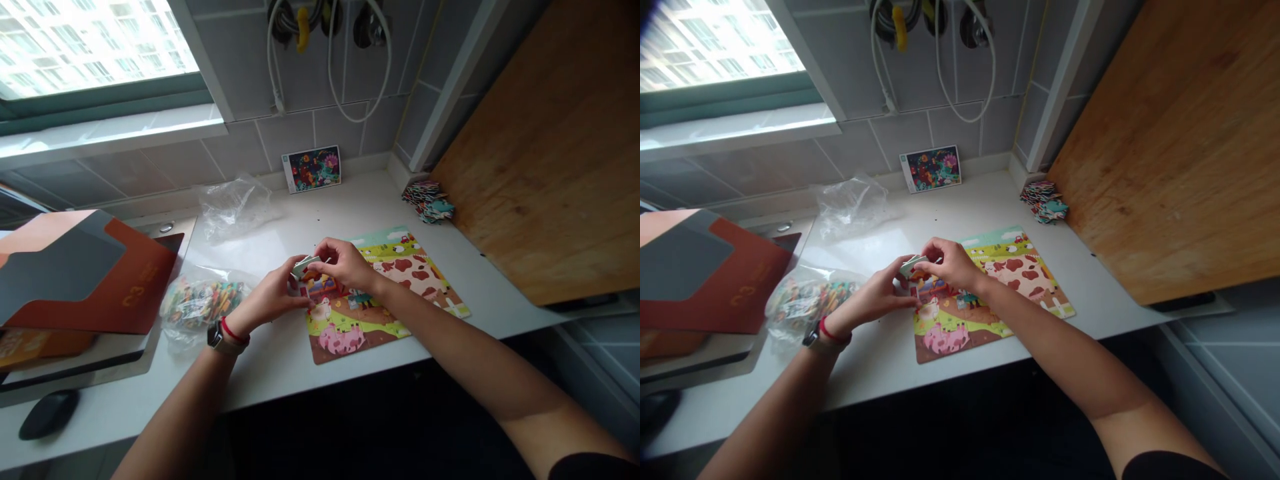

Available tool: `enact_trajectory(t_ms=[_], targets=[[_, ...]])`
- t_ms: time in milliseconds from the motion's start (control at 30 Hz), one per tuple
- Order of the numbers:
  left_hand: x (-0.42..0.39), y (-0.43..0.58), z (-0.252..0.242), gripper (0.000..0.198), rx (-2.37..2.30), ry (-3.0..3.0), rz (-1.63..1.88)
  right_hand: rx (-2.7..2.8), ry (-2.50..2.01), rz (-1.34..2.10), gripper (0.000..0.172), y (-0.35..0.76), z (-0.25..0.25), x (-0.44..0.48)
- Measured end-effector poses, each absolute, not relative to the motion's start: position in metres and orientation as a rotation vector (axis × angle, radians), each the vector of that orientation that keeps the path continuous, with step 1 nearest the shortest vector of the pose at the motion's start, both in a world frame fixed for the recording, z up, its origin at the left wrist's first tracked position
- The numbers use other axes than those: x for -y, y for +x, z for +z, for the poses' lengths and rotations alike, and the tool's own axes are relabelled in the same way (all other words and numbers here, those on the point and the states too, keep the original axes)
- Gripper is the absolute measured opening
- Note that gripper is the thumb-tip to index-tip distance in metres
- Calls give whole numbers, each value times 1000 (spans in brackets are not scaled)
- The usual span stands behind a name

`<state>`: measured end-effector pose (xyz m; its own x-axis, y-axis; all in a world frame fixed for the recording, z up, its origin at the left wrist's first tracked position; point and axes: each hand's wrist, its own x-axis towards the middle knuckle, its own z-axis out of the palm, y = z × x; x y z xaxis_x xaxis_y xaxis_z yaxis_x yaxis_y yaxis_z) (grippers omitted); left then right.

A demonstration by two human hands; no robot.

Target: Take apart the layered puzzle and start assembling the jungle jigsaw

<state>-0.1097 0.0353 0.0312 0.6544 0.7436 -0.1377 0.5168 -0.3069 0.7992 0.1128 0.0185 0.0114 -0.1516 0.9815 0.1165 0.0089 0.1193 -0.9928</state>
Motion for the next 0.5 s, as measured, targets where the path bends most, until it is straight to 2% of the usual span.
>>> enact_trajectory(t_ms=[200, 500], targets=[[-33, -103, 31, 40, -1055, 2008, 314, 1209, -979, 1335, 46, 119, 13, -24], [-29, -103, 29, 31, -1055, 1883, 366, 1118, -1003, 1345, 42, 121, 15, -25]])
